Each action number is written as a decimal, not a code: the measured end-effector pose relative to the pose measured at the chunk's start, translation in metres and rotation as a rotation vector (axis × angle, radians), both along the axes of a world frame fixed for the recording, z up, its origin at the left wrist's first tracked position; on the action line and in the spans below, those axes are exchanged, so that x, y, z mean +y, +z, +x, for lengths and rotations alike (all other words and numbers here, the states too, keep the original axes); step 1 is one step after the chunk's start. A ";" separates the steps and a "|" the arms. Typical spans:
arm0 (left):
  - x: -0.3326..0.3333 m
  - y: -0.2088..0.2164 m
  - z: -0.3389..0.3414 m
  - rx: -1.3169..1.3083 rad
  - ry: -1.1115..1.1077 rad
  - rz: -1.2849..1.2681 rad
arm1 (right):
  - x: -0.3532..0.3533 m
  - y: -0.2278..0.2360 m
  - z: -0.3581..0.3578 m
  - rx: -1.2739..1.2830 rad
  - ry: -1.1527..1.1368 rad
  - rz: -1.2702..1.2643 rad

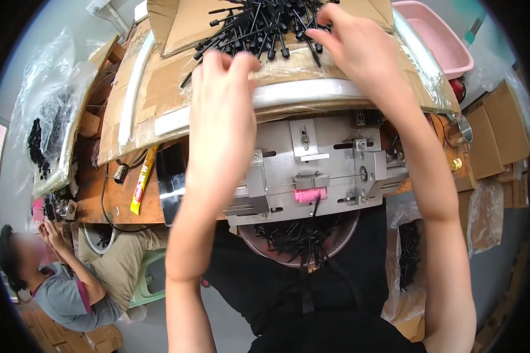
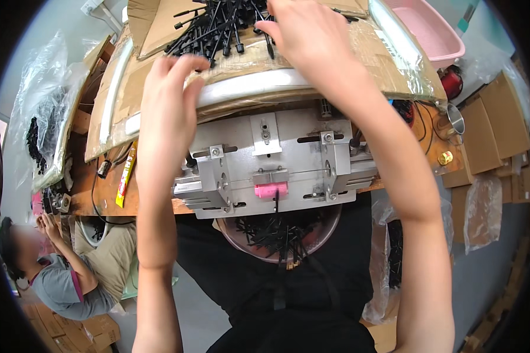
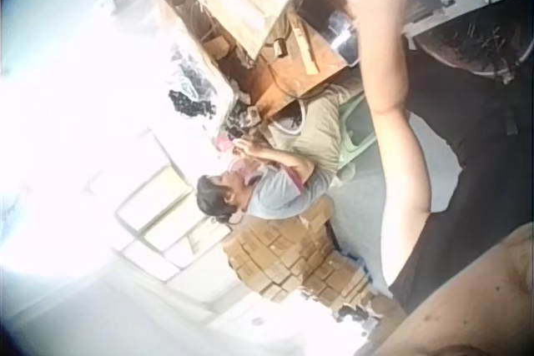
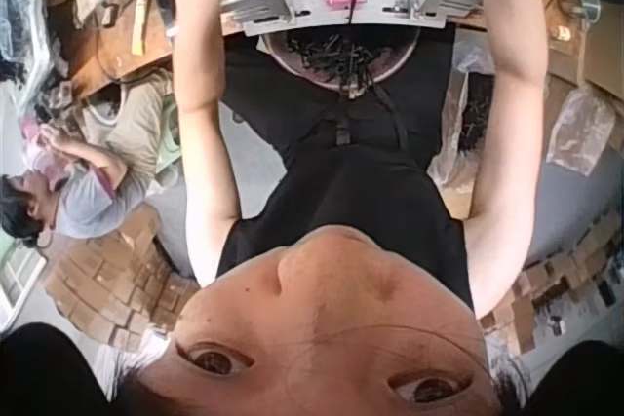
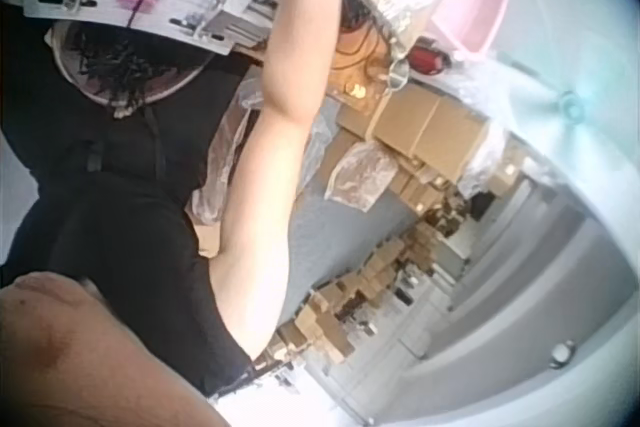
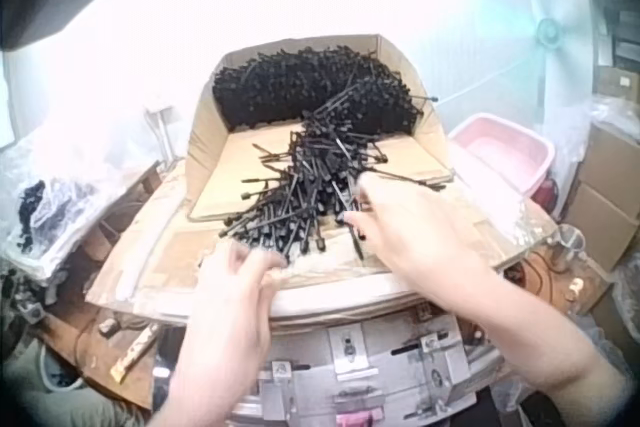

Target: The person repeatedly picks up black cable ties from a cardboard box and places them into a metal processing machine. They manipulate the ties within the machine's mechanism and then remove the processed items. The task is performed continuously in a repetitive cycle throughout the clip.

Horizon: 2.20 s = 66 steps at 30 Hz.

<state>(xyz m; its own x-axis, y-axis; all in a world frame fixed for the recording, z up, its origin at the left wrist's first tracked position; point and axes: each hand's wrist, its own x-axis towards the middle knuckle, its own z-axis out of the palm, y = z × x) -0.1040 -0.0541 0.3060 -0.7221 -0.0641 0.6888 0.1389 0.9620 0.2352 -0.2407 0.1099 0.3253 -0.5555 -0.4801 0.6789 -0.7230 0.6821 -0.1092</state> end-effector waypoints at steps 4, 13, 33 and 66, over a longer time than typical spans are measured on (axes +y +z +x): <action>-0.023 0.011 -0.045 -0.197 -0.075 0.020 | -0.017 0.001 -0.040 -0.066 -0.002 0.249; -0.041 0.064 -0.050 -0.413 -0.308 0.139 | 0.062 0.028 -0.045 -0.232 0.142 0.251; 0.061 -0.037 0.119 -0.219 -0.218 0.093 | 0.084 0.011 0.057 -0.626 0.443 -0.685; 0.025 0.041 0.007 -0.267 -0.261 0.177 | 0.065 -0.131 0.196 -0.479 0.394 -0.131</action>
<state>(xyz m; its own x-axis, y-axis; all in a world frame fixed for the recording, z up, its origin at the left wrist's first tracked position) -0.0968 -0.0294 0.3466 -0.8815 0.0446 0.4700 0.2850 0.8439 0.4545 -0.0444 0.1747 0.1946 -0.6106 -0.6402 0.4662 -0.7676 0.3336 -0.5473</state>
